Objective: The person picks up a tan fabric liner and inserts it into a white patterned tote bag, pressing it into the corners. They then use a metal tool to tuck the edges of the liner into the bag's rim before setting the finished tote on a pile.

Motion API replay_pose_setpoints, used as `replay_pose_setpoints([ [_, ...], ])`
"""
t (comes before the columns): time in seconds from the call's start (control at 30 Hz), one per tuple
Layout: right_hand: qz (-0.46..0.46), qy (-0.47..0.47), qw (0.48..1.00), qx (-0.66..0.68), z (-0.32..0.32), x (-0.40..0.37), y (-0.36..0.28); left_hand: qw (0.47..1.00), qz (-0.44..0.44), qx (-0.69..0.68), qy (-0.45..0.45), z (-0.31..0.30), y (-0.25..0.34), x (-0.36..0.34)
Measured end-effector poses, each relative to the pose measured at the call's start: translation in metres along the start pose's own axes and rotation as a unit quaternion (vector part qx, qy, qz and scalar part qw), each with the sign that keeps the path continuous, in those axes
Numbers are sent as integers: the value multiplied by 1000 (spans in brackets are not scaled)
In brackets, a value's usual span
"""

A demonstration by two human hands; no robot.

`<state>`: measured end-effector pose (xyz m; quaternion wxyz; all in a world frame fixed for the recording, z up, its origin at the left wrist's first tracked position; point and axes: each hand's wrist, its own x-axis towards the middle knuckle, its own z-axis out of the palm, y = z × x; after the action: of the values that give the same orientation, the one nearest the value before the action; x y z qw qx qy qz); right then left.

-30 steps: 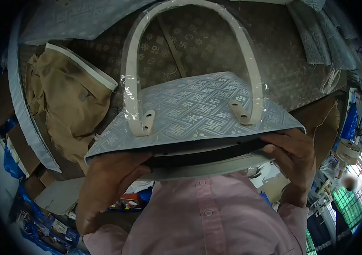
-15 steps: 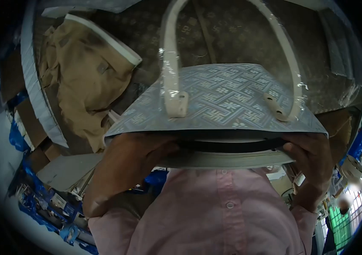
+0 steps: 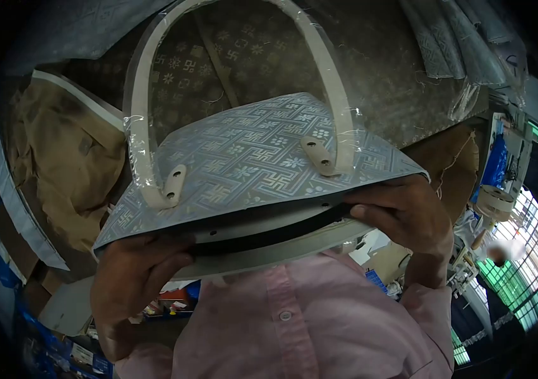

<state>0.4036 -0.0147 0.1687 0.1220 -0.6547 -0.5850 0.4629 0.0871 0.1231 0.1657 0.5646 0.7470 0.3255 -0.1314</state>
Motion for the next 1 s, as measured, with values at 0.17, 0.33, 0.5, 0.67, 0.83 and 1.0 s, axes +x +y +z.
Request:
replay_pose_setpoints([
  [0.17, -25, -9, 999, 22, 0, -1, 3, 999, 3, 33, -20, 0, -1, 1],
  [0.33, -58, -61, 996, 24, -4, 1, 9, 998, -9, 37, -50, -5, 8, 6],
  [0.5, -61, -97, 993, 30, -9, 4, 11, 997, 1, 31, -73, -6, 4, 4],
  [0.67, -54, -142, 988, 17, -13, 5, 9, 996, -2, 11, -90, -9, 4, 2],
  [0.83, -97, -69, 993, -20, -22, -5, 16, 994, 57, 69, -67, -7, 15, -6],
  [1.0, -195, 54, 973, -112, 5, -16, -12, 974, 80, 209, 44, 23, 27, -13],
])
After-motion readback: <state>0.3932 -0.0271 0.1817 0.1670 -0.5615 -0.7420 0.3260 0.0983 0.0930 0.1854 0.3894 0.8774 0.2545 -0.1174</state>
